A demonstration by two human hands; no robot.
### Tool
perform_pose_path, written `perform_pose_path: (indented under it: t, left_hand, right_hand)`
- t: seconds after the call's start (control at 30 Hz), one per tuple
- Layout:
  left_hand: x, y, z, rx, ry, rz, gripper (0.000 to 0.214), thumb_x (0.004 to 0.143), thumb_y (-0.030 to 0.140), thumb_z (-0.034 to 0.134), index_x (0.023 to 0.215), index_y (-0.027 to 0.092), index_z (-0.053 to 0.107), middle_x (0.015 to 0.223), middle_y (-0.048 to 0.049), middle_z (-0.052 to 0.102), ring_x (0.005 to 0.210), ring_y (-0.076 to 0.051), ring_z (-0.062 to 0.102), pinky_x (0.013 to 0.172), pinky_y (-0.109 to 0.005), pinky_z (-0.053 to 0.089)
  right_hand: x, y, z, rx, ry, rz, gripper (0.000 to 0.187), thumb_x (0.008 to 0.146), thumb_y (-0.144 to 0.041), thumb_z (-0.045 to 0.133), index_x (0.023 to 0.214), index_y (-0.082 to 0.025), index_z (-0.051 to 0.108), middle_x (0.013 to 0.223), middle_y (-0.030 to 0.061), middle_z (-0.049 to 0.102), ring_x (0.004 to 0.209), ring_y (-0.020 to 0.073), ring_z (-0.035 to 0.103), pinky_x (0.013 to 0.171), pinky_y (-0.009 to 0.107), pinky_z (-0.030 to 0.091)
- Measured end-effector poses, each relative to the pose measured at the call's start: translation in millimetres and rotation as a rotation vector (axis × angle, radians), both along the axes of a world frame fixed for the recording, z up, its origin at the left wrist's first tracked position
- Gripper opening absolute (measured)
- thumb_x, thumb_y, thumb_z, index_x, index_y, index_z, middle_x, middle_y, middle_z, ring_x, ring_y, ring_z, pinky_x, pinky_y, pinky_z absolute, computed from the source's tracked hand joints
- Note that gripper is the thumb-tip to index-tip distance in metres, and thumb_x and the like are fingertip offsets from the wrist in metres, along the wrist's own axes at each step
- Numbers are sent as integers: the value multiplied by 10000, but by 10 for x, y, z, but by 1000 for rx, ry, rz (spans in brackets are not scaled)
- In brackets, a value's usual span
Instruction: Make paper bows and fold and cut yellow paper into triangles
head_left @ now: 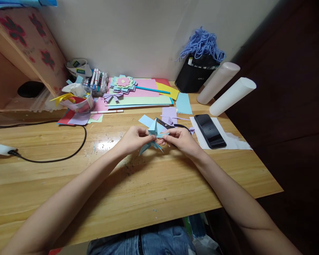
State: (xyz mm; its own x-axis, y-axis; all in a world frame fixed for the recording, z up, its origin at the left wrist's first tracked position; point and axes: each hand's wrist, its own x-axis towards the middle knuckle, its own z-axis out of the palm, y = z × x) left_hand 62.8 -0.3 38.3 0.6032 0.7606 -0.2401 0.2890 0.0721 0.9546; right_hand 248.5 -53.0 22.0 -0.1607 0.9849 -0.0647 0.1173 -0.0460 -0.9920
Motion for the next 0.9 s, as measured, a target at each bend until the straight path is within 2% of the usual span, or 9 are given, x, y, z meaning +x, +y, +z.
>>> perform_pose_path:
  t: [0.13, 0.27, 0.37, 0.47, 0.53, 0.6, 0.67, 0.73, 0.9]
  left_hand:
    - [-22, 15, 12, 33, 14, 13, 195, 702, 302, 614, 682, 116, 669, 655, -48, 675, 591, -138, 590, 588, -259, 438]
    - [-33, 2, 51, 63, -21, -21, 185, 705, 306, 612, 719, 130, 668, 737, -61, 688, 705, -167, 620, 665, -276, 456]
    - [-36, -6, 87, 190, -60, -19, 192, 715, 287, 599, 834, 148, 656, 913, -71, 684, 893, -182, 609, 821, -298, 438]
    - [-37, 3, 117, 279, -107, 108, 331, 677, 250, 613, 996, 163, 587, 1145, -79, 603, 1090, -189, 522, 940, -313, 376]
    - [-40, 17, 133, 180, -105, 239, 345, 671, 240, 584, 1003, 151, 560, 1153, -88, 587, 1089, -194, 515, 913, -313, 386]
    - [-45, 26, 147, -59, -117, 292, 278, 708, 290, 516, 927, 130, 576, 1015, -94, 628, 948, -192, 572, 809, -305, 422]
    - [-52, 19, 158, -346, -168, 194, 339, 751, 412, 465, 837, 114, 603, 858, -96, 644, 787, -182, 591, 705, -292, 427]
    - [-55, -12, 168, -510, -226, 43, 440, 756, 523, 469, 790, 114, 627, 785, -90, 641, 711, -166, 576, 666, -280, 418]
    - [-40, -99, 161, -297, -142, 8, 290, 693, 422, 654, 741, 136, 651, 759, -39, 624, 708, -121, 526, 684, -250, 379]
  right_hand:
    - [25, 17, 7, 0, 0, 43, 233, 796, -368, 595, 743, -172, 710, 742, 39, 719, 616, 110, 618, 546, 219, 467]
    - [-17, -11, 18, 101, -69, -66, 178, 765, -348, 637, 791, -189, 713, 764, 41, 720, 663, 139, 630, 576, 254, 483]
    - [-44, -49, 32, 289, -197, -242, 115, 734, -299, 675, 776, -199, 714, 769, 44, 715, 671, 162, 629, 590, 289, 493]
    - [-13, -81, 48, 561, -376, -401, 73, 748, -239, 664, 801, -229, 714, 781, 37, 713, 670, 173, 624, 594, 313, 497]
    - [34, -93, 53, 762, -500, -425, 116, 767, -202, 644, 845, -256, 710, 806, 28, 717, 713, 182, 636, 640, 334, 508]
    - [81, -99, 50, 951, -600, -398, 170, 781, -169, 626, 896, -269, 701, 846, 19, 720, 751, 185, 648, 672, 344, 515]
    - [107, -102, 40, 1100, -671, -359, 228, 787, -137, 615, 963, -266, 683, 890, 16, 720, 758, 176, 653, 667, 332, 517]
    - [104, -104, 28, 1204, -733, -330, 282, 786, -111, 616, 1022, -258, 659, 907, 19, 721, 739, 162, 648, 639, 304, 515]
    - [47, -101, 20, 1301, -837, -252, 336, 785, -85, 611, 1071, -259, 627, 900, 10, 723, 715, 142, 628, 642, 268, 518]
